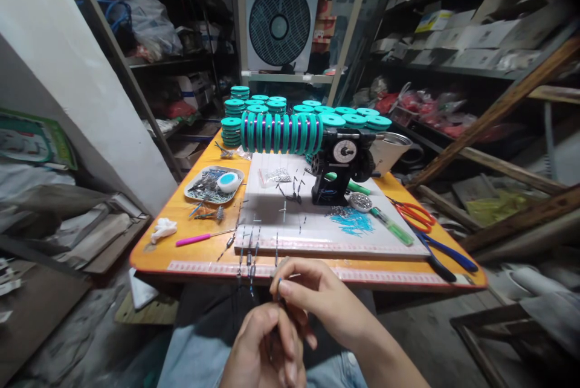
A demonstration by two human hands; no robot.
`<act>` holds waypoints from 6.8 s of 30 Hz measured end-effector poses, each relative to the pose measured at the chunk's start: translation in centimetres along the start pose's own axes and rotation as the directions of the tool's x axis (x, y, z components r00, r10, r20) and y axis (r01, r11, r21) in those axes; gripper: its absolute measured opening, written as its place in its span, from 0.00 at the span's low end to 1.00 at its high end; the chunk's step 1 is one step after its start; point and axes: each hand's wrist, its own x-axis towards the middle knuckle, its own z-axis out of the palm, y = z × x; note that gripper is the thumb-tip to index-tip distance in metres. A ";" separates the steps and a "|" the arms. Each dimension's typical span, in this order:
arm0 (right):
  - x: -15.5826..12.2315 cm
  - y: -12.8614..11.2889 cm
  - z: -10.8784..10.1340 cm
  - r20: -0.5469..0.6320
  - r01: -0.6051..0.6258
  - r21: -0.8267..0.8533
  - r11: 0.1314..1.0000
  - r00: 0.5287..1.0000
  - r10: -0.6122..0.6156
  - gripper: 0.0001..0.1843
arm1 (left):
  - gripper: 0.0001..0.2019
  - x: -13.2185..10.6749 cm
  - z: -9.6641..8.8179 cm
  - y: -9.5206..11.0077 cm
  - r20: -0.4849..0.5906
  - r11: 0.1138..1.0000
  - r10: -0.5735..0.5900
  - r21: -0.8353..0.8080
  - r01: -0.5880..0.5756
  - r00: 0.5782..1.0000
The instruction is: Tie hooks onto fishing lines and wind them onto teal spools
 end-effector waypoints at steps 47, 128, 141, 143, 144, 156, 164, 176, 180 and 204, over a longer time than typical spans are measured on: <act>7.9 -10.2 -3.0 -0.138 -0.054 0.281 0.958 0.986 0.096 0.20 | 0.15 7.4 4.7 5.8 -0.039 0.823 0.181 0.553 -0.130 0.983; 7.8 -10.9 -3.9 -0.155 -0.008 0.255 0.967 0.987 0.049 0.19 | 0.14 5.1 3.4 1.7 -0.082 0.847 0.185 0.518 -0.116 0.979; 7.4 -11.4 -4.7 -0.025 -0.026 0.198 0.980 0.999 0.031 0.19 | 0.16 5.8 4.6 3.9 -0.116 0.882 0.149 0.465 -0.079 0.982; 7.4 -11.4 -4.6 -0.030 -0.028 0.198 0.980 0.999 0.034 0.19 | 0.12 6.1 4.8 4.1 -0.105 0.879 0.133 0.473 -0.068 0.985; 7.4 -11.4 -4.5 -0.040 -0.029 0.198 0.980 0.998 0.037 0.19 | 0.11 6.2 4.8 4.2 -0.102 0.882 0.122 0.468 -0.060 0.987; 7.6 -10.8 -4.0 -0.175 0.018 0.204 0.979 0.984 0.018 0.18 | 0.10 5.3 4.5 3.1 -0.133 0.943 0.086 0.332 -0.038 0.987; 5.5 -9.8 -3.9 -0.086 0.081 -0.114 0.990 0.992 -0.091 0.18 | 0.15 4.1 3.2 2.0 -0.212 0.928 0.071 0.371 0.014 0.975; 1.3 -1.4 -1.7 -0.163 0.081 -0.257 0.963 0.979 -0.125 0.14 | 0.10 2.7 3.0 2.5 -0.212 0.910 0.112 0.414 -0.015 0.971; 1.9 -1.0 -0.8 -0.148 0.132 -0.025 0.991 0.980 -0.134 0.11 | 0.09 3.1 2.2 2.1 -0.129 0.944 0.164 0.309 -0.117 0.978; 1.3 -0.2 0.2 -0.263 0.215 -0.107 0.971 0.936 -0.236 0.07 | 0.18 3.2 1.1 1.9 -0.179 0.830 0.311 0.529 -0.175 0.933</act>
